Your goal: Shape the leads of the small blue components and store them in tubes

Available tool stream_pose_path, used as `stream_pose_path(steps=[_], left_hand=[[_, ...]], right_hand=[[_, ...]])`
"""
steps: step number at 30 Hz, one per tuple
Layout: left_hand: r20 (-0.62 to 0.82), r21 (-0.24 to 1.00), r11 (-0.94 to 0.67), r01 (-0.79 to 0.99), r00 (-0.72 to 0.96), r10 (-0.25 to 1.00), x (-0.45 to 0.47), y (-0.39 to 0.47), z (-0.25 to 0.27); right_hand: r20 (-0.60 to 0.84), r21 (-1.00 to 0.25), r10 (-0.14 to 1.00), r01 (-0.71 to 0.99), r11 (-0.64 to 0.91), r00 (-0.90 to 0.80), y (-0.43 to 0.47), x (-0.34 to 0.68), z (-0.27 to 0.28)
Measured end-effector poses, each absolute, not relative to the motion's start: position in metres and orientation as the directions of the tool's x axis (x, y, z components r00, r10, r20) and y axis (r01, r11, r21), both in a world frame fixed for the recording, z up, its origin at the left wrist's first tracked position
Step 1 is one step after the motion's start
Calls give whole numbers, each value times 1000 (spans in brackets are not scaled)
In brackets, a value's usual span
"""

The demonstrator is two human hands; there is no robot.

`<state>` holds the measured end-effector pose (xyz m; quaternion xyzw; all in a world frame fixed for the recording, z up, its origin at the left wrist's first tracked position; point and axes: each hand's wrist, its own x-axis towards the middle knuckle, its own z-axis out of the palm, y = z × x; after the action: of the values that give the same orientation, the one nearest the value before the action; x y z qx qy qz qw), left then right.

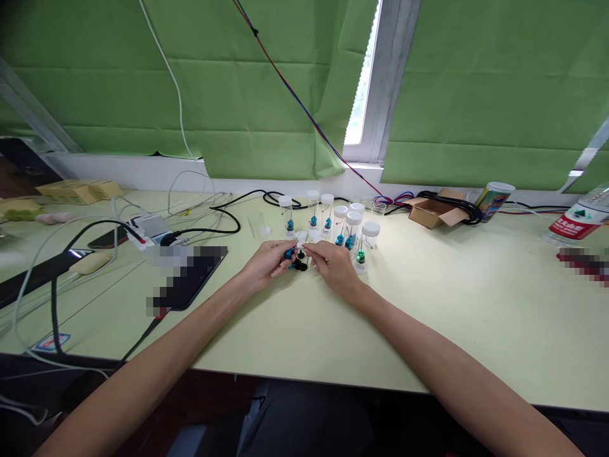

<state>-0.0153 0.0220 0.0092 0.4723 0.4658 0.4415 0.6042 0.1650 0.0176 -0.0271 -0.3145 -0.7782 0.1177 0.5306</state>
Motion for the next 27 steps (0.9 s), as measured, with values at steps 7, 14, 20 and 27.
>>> stream_pose_path(steps=[7,14,20,27], left_hand=[[-99,994,105,-30,168,981,-14,20,10],[-127,990,136,-37,190,974,-15,19,12],[-116,992,126,-32,215,970,-16,19,15],[-14,1000,19,-20,245,970,-17,17,14]], right_hand=[[829,-267,458,492,829,-322,23,171,-30],[872,-69,313,539,839,-376,27,176,-30],[888,-83,299,518,851,-349,26,176,-28],[866,-258,426,495,830,-264,22,170,-25]])
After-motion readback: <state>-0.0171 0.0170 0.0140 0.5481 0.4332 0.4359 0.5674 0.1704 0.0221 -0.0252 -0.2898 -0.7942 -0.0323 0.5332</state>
